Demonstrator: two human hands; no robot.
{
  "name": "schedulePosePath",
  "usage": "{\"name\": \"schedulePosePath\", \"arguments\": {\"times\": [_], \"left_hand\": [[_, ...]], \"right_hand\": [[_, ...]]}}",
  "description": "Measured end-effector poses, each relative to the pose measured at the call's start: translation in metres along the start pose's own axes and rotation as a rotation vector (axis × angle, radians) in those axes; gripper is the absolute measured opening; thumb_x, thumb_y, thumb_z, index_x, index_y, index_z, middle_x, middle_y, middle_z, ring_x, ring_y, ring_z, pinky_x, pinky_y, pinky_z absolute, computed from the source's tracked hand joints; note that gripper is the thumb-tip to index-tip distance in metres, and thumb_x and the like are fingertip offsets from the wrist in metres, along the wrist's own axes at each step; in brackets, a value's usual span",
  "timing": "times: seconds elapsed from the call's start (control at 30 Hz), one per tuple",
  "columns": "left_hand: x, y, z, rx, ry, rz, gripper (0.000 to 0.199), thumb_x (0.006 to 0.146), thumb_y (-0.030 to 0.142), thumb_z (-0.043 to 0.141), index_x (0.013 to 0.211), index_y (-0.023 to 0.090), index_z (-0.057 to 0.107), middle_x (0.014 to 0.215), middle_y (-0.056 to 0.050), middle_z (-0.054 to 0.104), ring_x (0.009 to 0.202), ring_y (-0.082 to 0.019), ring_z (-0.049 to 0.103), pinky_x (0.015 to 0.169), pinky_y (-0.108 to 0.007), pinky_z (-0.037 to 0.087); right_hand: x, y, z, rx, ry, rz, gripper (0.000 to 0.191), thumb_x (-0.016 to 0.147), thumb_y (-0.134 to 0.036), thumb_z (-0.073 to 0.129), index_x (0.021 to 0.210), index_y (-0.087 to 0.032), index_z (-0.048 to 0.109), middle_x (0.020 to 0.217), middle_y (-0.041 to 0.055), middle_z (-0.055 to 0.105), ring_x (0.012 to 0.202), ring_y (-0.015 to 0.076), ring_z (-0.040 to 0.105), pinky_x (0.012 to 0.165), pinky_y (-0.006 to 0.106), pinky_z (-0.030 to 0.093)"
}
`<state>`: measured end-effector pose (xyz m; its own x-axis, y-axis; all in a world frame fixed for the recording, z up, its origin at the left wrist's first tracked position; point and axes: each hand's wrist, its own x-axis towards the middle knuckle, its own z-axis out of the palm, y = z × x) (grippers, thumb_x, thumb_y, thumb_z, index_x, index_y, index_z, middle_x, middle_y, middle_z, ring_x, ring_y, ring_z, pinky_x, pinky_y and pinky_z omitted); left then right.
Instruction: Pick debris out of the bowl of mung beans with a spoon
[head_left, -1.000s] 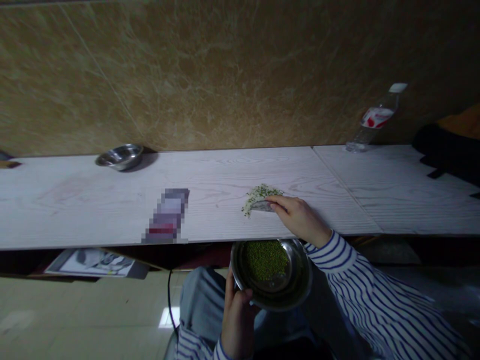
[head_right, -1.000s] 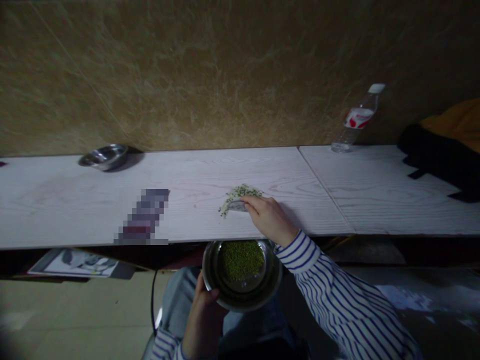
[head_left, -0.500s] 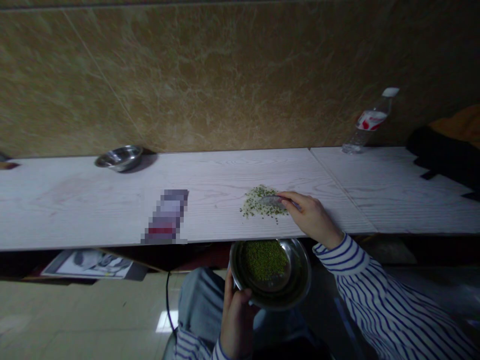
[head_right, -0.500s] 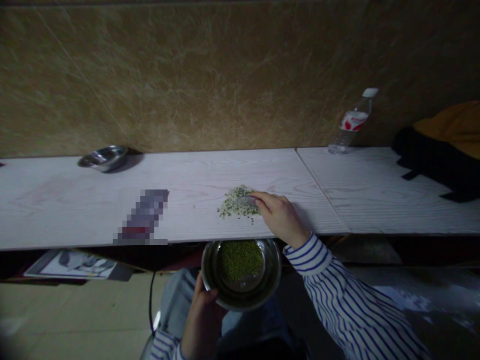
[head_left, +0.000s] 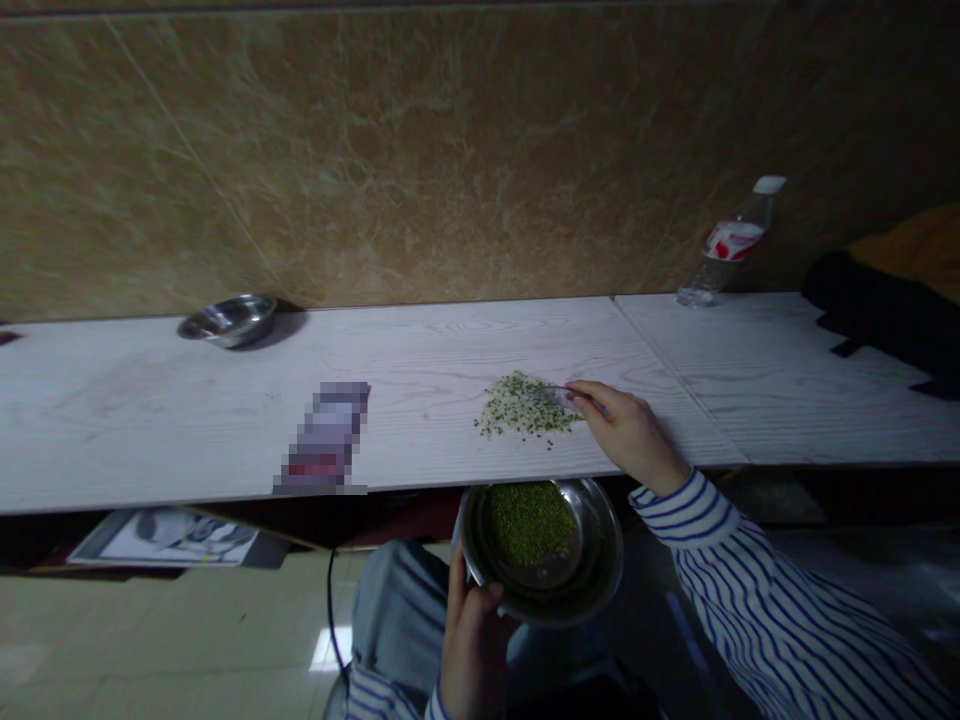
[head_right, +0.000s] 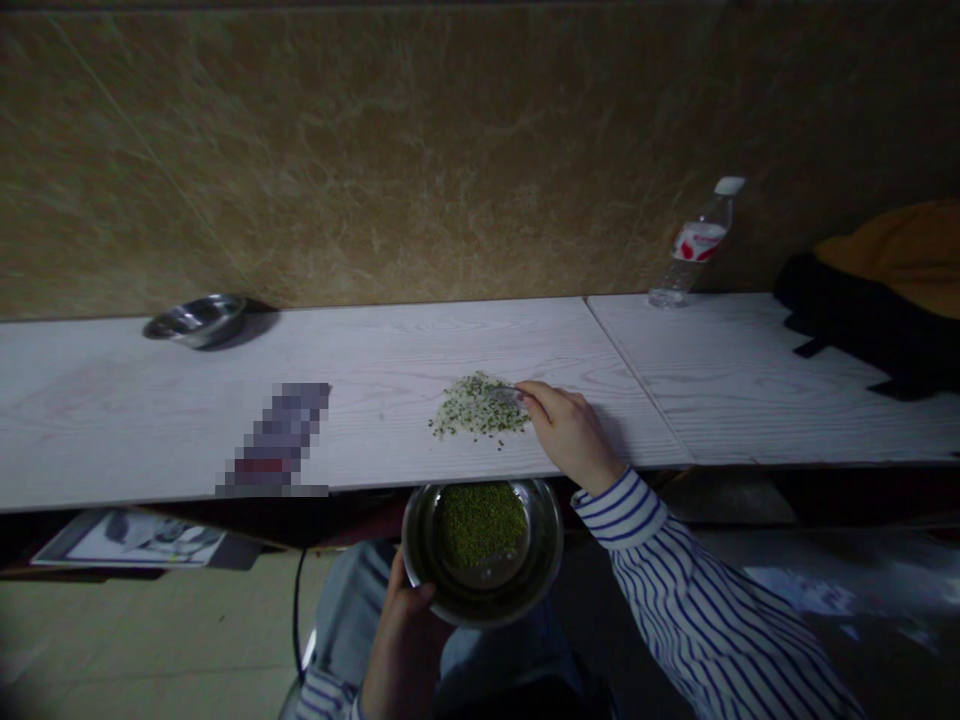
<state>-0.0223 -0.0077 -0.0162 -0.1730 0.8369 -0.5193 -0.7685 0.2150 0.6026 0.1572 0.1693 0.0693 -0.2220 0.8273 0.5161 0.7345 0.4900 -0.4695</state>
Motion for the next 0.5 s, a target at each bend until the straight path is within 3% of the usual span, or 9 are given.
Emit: {"name": "schedulePosePath", "arguments": {"times": [0.5], "left_hand": [[-0.0007, -0.0009, 0.0007, -0.003, -0.002, -0.007, 0.077, 0.062, 0.026, 0.062, 0.136, 0.034, 0.044, 0.124, -0.008, 0.058, 0.112, -0.032, 0.051, 0.079, -0.041, 0.049]], "right_hand": [[-0.0031, 0.0062, -0.0088, -0.036, 0.01, 0.029, 0.028, 0.089, -0.023, 0.048, 0.108, -0.018, 0.067, 0.103, 0.0084, 0.073, 0.09, 0.0226, 0.07, 0.081, 0.037, 0.055]]}}
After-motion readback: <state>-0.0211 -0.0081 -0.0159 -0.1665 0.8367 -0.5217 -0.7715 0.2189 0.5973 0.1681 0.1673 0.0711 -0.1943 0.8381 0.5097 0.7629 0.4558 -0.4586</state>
